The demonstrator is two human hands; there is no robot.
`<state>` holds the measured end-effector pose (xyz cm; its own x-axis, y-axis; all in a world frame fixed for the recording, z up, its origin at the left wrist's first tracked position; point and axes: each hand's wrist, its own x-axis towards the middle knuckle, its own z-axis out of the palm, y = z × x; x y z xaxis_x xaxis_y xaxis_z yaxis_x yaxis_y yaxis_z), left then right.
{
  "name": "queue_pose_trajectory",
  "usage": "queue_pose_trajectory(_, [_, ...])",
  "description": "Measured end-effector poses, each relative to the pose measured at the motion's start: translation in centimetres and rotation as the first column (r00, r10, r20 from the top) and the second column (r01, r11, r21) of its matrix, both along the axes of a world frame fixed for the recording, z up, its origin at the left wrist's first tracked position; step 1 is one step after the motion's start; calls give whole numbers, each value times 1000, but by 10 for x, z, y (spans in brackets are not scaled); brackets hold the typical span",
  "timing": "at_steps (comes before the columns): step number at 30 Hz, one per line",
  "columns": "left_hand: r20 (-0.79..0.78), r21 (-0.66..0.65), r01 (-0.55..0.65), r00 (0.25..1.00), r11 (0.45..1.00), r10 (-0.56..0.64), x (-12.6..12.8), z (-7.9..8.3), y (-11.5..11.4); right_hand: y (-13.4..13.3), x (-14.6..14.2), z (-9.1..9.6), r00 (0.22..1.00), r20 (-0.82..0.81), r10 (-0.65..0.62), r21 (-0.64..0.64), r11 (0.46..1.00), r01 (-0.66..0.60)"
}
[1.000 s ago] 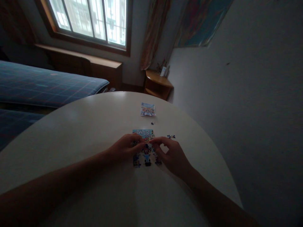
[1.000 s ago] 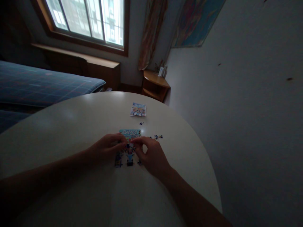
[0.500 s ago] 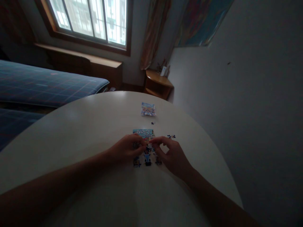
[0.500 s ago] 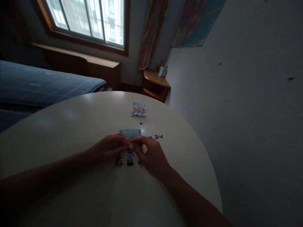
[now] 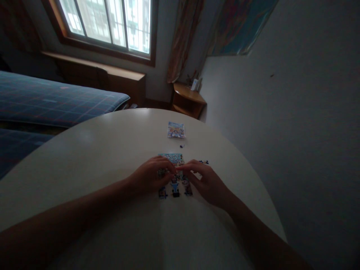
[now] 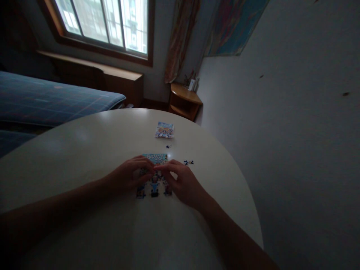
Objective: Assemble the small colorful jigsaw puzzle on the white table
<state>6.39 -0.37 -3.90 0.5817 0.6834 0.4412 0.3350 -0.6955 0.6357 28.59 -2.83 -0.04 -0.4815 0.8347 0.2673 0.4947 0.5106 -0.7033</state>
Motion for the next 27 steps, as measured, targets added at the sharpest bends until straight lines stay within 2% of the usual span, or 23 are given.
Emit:
queue_pose_trajectory(3, [-107,100,23,994,995,-12,-2,-5,-1,3,10,3,989,113,98,-83,993,-89])
queue_pose_trajectory(8, [-262,128,51,965,990,-16,-3,-9,-3,3,13,1,978,201,60,-202,979,-18])
queue_pose_trajectory(16, [-329,132,66,944,989,-19,-3,-8,-4,4,8,-1,975,209,75,-199,979,-32])
queue_pose_trajectory(27, [-338,120,62,941,991,-18,-2,-8,-4,6,10,-4,970,210,123,-185,979,-84])
